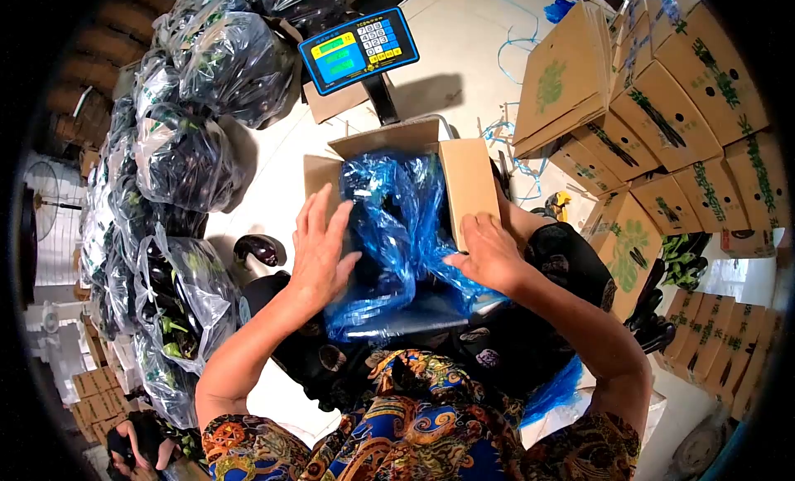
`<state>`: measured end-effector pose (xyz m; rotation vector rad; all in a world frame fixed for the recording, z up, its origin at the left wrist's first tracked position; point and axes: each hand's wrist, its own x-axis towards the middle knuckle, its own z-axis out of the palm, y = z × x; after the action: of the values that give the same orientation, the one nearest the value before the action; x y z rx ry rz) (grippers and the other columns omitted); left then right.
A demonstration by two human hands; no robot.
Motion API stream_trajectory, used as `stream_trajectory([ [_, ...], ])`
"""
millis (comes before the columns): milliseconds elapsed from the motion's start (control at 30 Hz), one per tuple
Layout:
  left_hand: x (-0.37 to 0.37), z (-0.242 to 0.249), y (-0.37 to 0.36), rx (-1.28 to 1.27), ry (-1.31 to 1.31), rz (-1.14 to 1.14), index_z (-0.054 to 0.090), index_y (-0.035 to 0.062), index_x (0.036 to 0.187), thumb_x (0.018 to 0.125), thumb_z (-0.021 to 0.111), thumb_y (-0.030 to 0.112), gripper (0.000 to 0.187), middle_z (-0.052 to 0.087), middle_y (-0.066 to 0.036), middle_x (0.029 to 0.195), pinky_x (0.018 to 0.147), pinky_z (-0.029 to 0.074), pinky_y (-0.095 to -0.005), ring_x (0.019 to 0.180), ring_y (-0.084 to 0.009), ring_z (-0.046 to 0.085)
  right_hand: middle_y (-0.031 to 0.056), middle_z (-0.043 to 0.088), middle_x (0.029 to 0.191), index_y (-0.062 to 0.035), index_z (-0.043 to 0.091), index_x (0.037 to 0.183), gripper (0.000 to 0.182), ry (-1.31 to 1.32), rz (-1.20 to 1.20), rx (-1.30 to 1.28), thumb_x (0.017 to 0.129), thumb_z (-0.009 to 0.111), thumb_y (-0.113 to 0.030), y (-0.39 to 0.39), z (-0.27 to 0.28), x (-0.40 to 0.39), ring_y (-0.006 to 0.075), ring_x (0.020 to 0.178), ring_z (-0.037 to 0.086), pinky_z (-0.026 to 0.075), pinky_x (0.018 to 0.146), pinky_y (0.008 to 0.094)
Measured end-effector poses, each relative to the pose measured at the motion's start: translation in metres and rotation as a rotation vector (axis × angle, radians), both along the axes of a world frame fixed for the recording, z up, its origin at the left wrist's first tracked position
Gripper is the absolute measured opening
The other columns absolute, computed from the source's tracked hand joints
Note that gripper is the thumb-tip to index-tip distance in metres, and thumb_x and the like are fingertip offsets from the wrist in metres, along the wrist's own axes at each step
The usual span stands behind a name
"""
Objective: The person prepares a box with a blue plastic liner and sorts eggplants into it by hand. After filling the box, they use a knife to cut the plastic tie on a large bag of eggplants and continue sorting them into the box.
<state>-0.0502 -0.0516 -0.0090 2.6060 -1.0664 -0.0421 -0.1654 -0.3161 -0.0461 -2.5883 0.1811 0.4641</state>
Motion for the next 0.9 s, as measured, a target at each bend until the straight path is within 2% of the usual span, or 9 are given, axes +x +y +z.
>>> stream_trajectory([
  [133, 0.034, 0.001, 0.006, -0.230, -0.064, 0.211, 0.026, 0.0020, 0.146, 0.067, 0.082, 0.012, 0.097, 0.036, -0.027, 0.140, 0.103, 0.039, -0.0468, 0.123, -0.0396, 0.044, 0.0223, 0.052, 0.122, 0.0056, 0.040, 0.134, 0.070, -0.438, -0.248, -0.128, 0.082, 0.071, -0.029, -0.017, -0.022, 0.001, 0.0347, 0.116, 0.050, 0.040, 0.099, 0.0379],
  [167, 0.046, -0.017, 0.016, -0.268, 0.081, 0.305, 0.025, 0.0001, 0.146, 0.070, 0.080, 0.012, 0.095, 0.046, -0.026, 0.133, 0.098, 0.044, -0.0441, 0.116, -0.0360, 0.053, 0.0200, 0.055, 0.120, 0.0060, 0.043, 0.132, 0.066, -0.236, -0.369, 0.233, 0.082, 0.071, -0.027, -0.026, -0.026, 0.001, 0.0315, 0.114, 0.053, 0.042, 0.098, 0.0368],
  [233, 0.064, -0.028, 0.017, -0.500, 1.070, 0.568, 0.055, -0.0089, 0.118, 0.078, 0.072, 0.015, 0.050, 0.067, -0.021, 0.090, 0.078, 0.053, -0.0383, 0.078, -0.0309, 0.065, 0.0155, 0.060, 0.115, 0.0066, 0.048, 0.127, 0.057, 0.185, -0.563, 0.950, 0.084, 0.069, -0.023, -0.042, -0.028, 0.010, 0.0252, 0.109, 0.057, 0.044, 0.096, 0.0346],
  [300, 0.073, -0.032, 0.011, -0.123, 0.696, 0.397, 0.065, -0.0070, 0.098, 0.080, 0.068, 0.017, 0.030, 0.066, -0.017, 0.077, 0.068, 0.052, -0.0365, 0.071, -0.0218, 0.064, 0.0122, 0.065, 0.103, 0.0058, 0.052, 0.123, 0.044, -0.031, -0.590, 1.050, 0.086, 0.063, -0.016, -0.036, -0.023, 0.012, 0.0203, 0.094, 0.064, 0.050, 0.085, 0.0316],
  [400, 0.090, -0.049, 0.002, -0.331, 0.790, 0.380, 0.063, -0.0085, 0.095, 0.085, 0.061, 0.011, 0.022, 0.064, -0.009, 0.078, 0.060, 0.049, -0.0303, 0.067, -0.0146, 0.058, 0.0142, 0.065, 0.101, 0.0052, 0.051, 0.123, 0.041, -0.106, -0.716, 1.050, 0.088, 0.058, -0.015, -0.041, -0.015, 0.024, 0.0198, 0.083, 0.065, 0.054, 0.075, 0.0319],
  [600, 0.091, -0.031, -0.017, -0.352, 0.536, 0.306, 0.059, -0.0059, 0.111, 0.083, 0.065, 0.018, 0.037, 0.065, -0.021, 0.089, 0.076, 0.050, -0.0396, 0.081, -0.0314, 0.063, 0.0164, 0.064, 0.103, 0.0069, 0.046, 0.125, 0.046, -0.168, -0.748, 0.708, 0.088, 0.062, -0.015, -0.045, -0.023, 0.027, 0.0265, 0.086, 0.064, 0.051, 0.080, 0.0363],
  [733, 0.043, -0.004, 0.004, -0.336, 0.210, 0.047, 0.046, -0.0013, 0.131, 0.084, 0.069, 0.029, 0.061, 0.056, -0.025, 0.113, 0.082, 0.049, -0.0414, 0.100, -0.0357, 0.059, 0.0248, 0.053, 0.113, 0.0079, 0.049, 0.121, 0.054, -0.867, -0.063, -0.196, 0.079, 0.072, -0.018, -0.022, 0.024, -0.003, 0.0414, 0.100, 0.052, 0.045, 0.087, 0.0421],
  [800, 0.009, 0.025, 0.014, -0.051, 0.330, 0.049, 0.044, 0.0004, 0.133, 0.081, 0.073, 0.036, 0.070, 0.053, -0.024, 0.113, 0.082, 0.049, -0.0430, 0.104, -0.0354, 0.058, 0.0247, 0.055, 0.109, 0.0072, 0.051, 0.118, 0.053, -0.685, 0.019, -0.149, 0.079, 0.072, -0.022, -0.014, 0.030, -0.019, 0.0407, 0.096, 0.055, 0.046, 0.084, 0.0438],
  [900, -0.021, 0.018, 0.029, 0.369, 0.254, -0.130, 0.052, -0.0005, 0.119, 0.090, 0.065, 0.033, 0.046, 0.059, -0.014, 0.081, 0.062, 0.054, -0.0408, 0.070, -0.0298, 0.065, 0.0238, 0.063, 0.086, 0.0014, 0.054, 0.111, 0.047, -0.070, -0.004, -0.092, 0.080, 0.074, -0.028, 0.000, 0.031, -0.028, 0.0365, 0.085, 0.065, 0.051, 0.074, 0.0449],
])
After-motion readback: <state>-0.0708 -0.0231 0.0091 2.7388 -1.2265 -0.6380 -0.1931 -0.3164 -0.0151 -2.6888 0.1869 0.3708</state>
